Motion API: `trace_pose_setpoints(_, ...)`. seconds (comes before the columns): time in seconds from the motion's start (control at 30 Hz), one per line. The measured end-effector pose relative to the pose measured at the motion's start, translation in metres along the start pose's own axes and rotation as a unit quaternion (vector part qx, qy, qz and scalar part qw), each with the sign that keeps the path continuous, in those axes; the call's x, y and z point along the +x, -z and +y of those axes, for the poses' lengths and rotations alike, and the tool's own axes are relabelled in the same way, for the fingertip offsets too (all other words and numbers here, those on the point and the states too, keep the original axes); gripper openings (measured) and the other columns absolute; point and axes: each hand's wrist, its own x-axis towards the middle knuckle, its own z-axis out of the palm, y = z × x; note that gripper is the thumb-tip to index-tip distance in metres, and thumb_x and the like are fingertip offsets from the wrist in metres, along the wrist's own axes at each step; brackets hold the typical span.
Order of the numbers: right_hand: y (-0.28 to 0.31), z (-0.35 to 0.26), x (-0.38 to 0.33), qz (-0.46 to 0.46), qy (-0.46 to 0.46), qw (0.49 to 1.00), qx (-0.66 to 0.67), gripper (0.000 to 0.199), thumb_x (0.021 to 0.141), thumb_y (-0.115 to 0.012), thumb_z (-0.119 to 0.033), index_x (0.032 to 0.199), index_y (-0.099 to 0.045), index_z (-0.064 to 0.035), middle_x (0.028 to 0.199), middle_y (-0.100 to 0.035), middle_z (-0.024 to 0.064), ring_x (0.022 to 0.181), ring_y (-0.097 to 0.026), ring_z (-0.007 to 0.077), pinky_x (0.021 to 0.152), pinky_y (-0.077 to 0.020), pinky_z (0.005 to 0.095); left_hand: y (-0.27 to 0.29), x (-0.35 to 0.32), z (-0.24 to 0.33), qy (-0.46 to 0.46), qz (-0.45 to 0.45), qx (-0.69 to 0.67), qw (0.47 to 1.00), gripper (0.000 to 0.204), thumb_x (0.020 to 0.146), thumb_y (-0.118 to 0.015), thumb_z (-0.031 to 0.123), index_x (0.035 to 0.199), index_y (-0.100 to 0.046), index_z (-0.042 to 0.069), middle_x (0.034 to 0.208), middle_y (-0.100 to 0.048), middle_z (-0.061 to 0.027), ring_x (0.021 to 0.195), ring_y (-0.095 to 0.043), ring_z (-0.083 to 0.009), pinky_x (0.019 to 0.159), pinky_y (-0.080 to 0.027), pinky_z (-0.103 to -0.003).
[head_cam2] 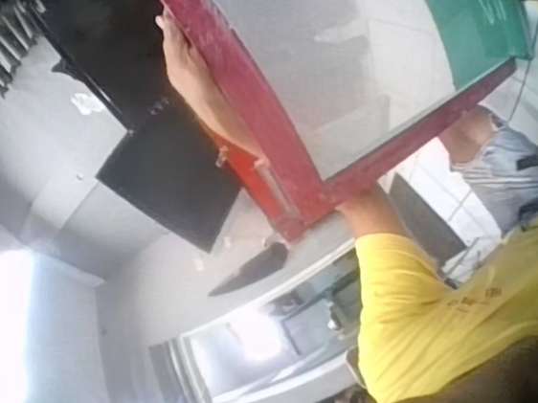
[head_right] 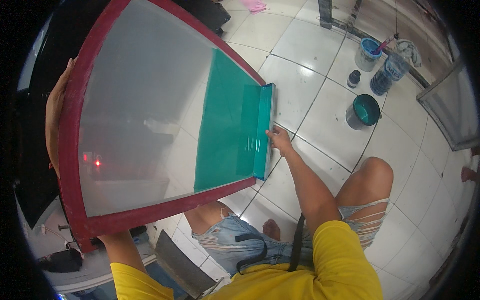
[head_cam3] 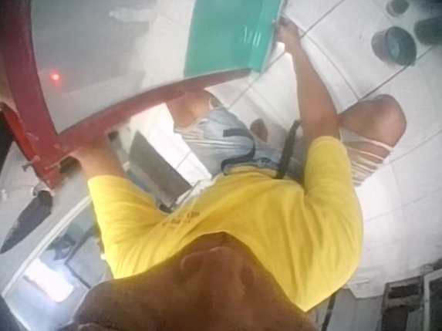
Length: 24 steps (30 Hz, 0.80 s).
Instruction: The person takes a screen out of a drying cabinet, sits on the floor, and uses a scoop coater to apply a green emulsion to both sides of the screen mesh.
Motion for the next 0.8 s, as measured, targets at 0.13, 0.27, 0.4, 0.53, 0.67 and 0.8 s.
trace_pose_setpoints(0.13, 0.008, -0.011, -0.011, 0.022, 0.005, 1.0, -0.017, 0.063, 0.086, -0.069, -0.03, 0.136, -0.044, -0.0006, 0.123, -0.057, 0.0143, 0.109, -0.058, 0.0261, 0.074, -0.054, 0.0385, -0.014, 0.01, -0.018, -0.082, 0.006, -0.024, 0.996, 0.04, 0.096, -0.05, 0.031, 0.13, -0.055, 0.011, 0.118, -0.061, -0.0112, 0.097, -0.062, -0.0164, 0.077, -0.053, -0.027)
trace_pose_setpoints(0.27, 0.001, -0.021, -0.016, 0.029, 0.019, 0.998, -0.045, 0.062, 0.083, -0.071, -0.028, 0.132, -0.048, 0.0016, 0.117, -0.06, 0.015, 0.098, -0.061, 0.0238, 0.065, -0.0548, 0.0342, -0.009, 0.002, -0.009, -0.041, -0.014, -0.016, 0.999, 0.048, 0.095, -0.051, 0.042, 0.128, -0.059, 0.008, 0.109, -0.066, -0.0148, 0.087, -0.068, -0.0151, 0.071, -0.054, -0.021)
trace_pose_setpoints(0.4, -0.003, -0.02, -0.014, 0.046, 0.033, 0.997, -0.061, 0.059, 0.082, -0.072, -0.026, 0.128, -0.051, 0.0036, 0.109, -0.063, 0.0148, 0.081, -0.062, 0.0195, 0.056, -0.0535, 0.0302, -0.01, 0.003, -0.005, -0.023, -0.025, -0.042, 0.999, 0.045, 0.097, -0.047, 0.04, 0.123, -0.059, 0.005, 0.107, -0.067, -0.0138, 0.085, -0.067, -0.0163, 0.073, -0.053, -0.025)
trace_pose_setpoints(0.53, -0.014, -0.023, -0.016, 0.081, 0.051, 0.993, -0.063, 0.047, 0.08, -0.072, -0.022, 0.118, -0.061, 0.0039, 0.1, -0.064, 0.0144, 0.067, -0.062, 0.0188, 0.045, -0.0481, 0.0287, -0.006, 0.0, 0.0, 0.017, -0.064, -0.172, 0.983, 0.044, 0.099, -0.042, 0.038, 0.119, -0.06, 0.002, 0.104, -0.068, -0.0128, 0.084, -0.067, -0.0176, 0.076, -0.052, -0.029)
trace_pose_setpoints(0.67, -0.007, -0.023, -0.018, 0.089, 0.06, 0.992, -0.068, 0.043, 0.079, -0.073, -0.021, 0.113, -0.063, 0.0035, 0.092, -0.066, 0.0122, 0.061, -0.061, 0.0172, 0.044, -0.0472, 0.0285, -0.017, 0.001, 0.002, 0.094, -0.183, -0.387, 0.899, 0.045, 0.101, -0.038, 0.036, 0.114, -0.06, 0.0, 0.101, -0.068, -0.0119, 0.082, -0.066, -0.0188, 0.079, -0.051, -0.032)
trace_pose_setpoints(0.8, -0.02, -0.027, -0.02, 0.085, 0.072, 0.992, -0.067, 0.04, 0.079, -0.073, -0.021, 0.11, -0.064, 0.003, 0.085, -0.067, 0.0104, 0.058, -0.061, 0.0163, 0.043, -0.0463, 0.028, -0.002, -0.004, 0.007, 0.077, -0.242, -0.378, 0.89, 0.038, 0.1, -0.039, 0.027, 0.122, -0.054, 0.0, 0.103, -0.068, -0.0124, 0.085, -0.067, -0.018, 0.081, -0.052, -0.032)
